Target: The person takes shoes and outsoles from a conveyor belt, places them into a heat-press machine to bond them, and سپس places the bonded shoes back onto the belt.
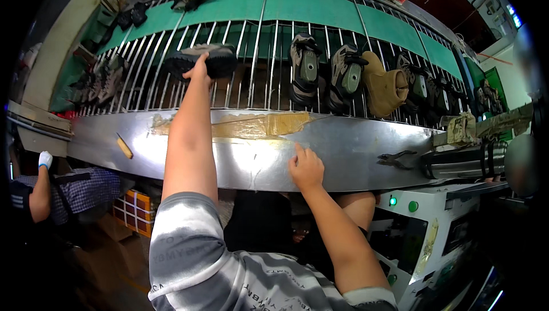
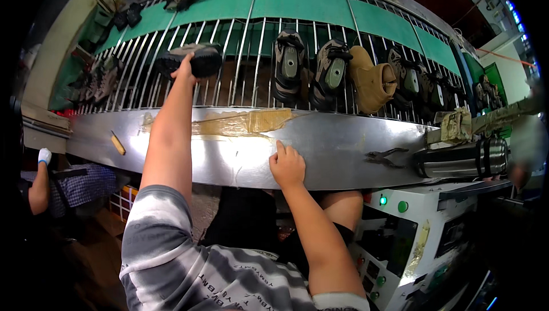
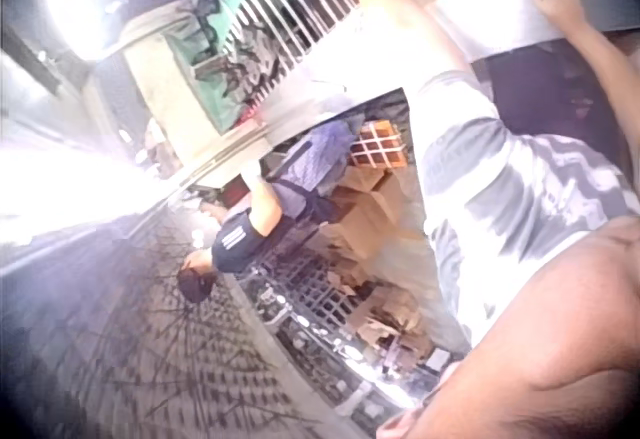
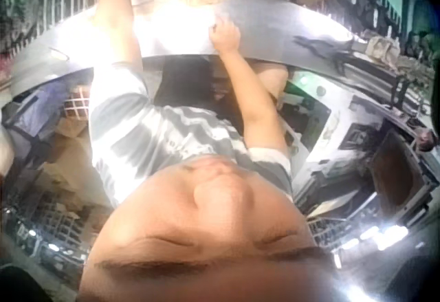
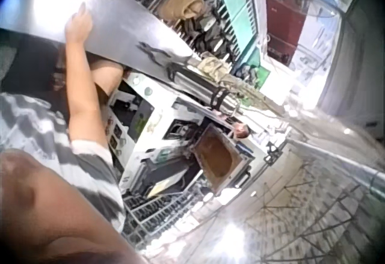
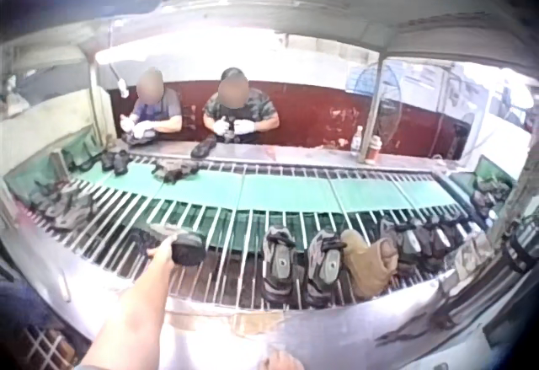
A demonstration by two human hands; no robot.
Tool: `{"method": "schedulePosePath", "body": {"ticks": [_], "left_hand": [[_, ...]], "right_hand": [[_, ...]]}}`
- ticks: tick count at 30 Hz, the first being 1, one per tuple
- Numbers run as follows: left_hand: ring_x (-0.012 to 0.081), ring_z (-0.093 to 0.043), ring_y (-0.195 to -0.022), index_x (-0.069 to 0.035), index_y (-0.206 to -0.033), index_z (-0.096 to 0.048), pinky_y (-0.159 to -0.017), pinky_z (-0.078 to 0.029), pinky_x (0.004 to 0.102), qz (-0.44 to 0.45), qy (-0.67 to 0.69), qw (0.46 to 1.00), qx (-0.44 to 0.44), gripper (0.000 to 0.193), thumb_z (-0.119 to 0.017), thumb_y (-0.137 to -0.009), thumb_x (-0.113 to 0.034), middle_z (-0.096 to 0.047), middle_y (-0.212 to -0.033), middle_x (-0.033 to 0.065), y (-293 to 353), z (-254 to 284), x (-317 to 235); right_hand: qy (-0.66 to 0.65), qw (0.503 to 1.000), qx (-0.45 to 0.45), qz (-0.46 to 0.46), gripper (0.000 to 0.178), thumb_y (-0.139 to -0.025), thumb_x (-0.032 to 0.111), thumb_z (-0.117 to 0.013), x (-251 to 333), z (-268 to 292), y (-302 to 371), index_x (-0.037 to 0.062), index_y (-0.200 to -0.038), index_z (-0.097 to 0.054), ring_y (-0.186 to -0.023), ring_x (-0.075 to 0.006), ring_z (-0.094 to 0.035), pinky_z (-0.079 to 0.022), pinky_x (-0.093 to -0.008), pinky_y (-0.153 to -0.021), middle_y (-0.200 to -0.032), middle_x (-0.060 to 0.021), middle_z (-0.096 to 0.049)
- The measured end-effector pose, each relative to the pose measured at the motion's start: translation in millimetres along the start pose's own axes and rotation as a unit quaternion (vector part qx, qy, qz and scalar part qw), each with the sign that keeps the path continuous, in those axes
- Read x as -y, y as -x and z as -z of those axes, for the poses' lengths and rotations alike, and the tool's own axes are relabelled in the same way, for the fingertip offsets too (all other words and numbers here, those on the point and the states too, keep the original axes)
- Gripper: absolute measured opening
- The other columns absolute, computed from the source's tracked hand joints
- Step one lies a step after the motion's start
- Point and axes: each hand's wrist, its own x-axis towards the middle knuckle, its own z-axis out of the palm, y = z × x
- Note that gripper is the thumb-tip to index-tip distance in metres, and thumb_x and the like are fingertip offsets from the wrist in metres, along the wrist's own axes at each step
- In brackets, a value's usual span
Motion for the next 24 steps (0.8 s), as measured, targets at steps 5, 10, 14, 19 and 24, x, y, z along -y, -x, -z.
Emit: {"method": "schedulePosePath", "body": {"ticks": [5, 10, 14, 19, 24], "left_hand": [[0.0360, -0.061, -0.101, -0.013, -0.136, -0.036, -0.082, -0.046, 0.0617, 0.096, -0.072, 0.949, 0.291, 0.073, -0.070, -0.077, -0.037, -0.052, -0.128, 0.0174, -17.4, 86.0, -23.2], [0.0349, -0.057, -0.112, -0.011, -0.125, -0.052, -0.096, -0.042, 0.0584, 0.119, 0.057, 0.925, 0.355, 0.054, -0.061, -0.081, -0.041, -0.057, -0.125, 0.0148, 100.7, 149.1, -20.4], [0.0360, -0.056, -0.111, -0.005, -0.132, -0.047, -0.097, -0.046, 0.0459, 0.110, 0.154, 0.850, 0.492, 0.065, -0.050, -0.082, -0.047, -0.055, -0.127, 0.0176, 159.4, 200.7, 34.5], [0.0345, -0.063, -0.080, 0.002, -0.125, -0.050, -0.064, -0.054, 0.0425, 0.144, 0.173, 0.820, 0.527, 0.075, -0.048, -0.084, -0.061, -0.062, -0.104, 0.0203, 291.6, 236.7, 94.7], [0.0244, -0.063, -0.071, 0.003, -0.129, -0.047, -0.050, -0.053, 0.0320, 0.248, -0.003, 0.775, 0.582, 0.067, -0.045, -0.091, -0.052, -0.063, -0.095, 0.0200, 438.9, 213.5, 78.1]], "right_hand": [[-0.018, 0.998, -0.051, 0.025, 0.031, -0.076, 0.015, -0.062, 1.8, -6.7, 3.4, 0.0092, -0.105, -0.068, -0.068, -0.0262, -0.058, -0.049, -0.0400, -0.060, -0.074, -0.0078, -0.055], [-0.040, 0.998, -0.044, -0.012, 0.028, -0.077, 0.015, -0.061, 1.9, -4.9, 5.4, 0.0100, -0.104, -0.068, -0.077, -0.0284, -0.061, -0.050, -0.0407, -0.067, -0.081, -0.0088, -0.061], [-0.095, 0.994, -0.019, -0.043, 0.030, -0.079, 0.017, -0.061, -11.0, -4.2, 15.0, 0.0085, -0.107, -0.066, -0.078, -0.0277, -0.062, -0.051, -0.0388, -0.068, -0.087, -0.0103, -0.065], [-0.616, 0.736, 0.136, -0.244, 0.060, -0.088, 0.028, -0.063, -18.0, 7.3, 40.8, 0.0096, -0.141, -0.041, -0.085, -0.0184, -0.061, -0.049, -0.0316, -0.074, -0.095, -0.0073, -0.064], [-0.936, 0.305, 0.162, -0.062, 0.061, -0.088, 0.026, -0.063, 14.1, 135.0, 91.3, 0.0034, -0.139, -0.038, -0.081, -0.0276, -0.065, -0.055, -0.0428, -0.067, -0.107, -0.0116, -0.065]]}}
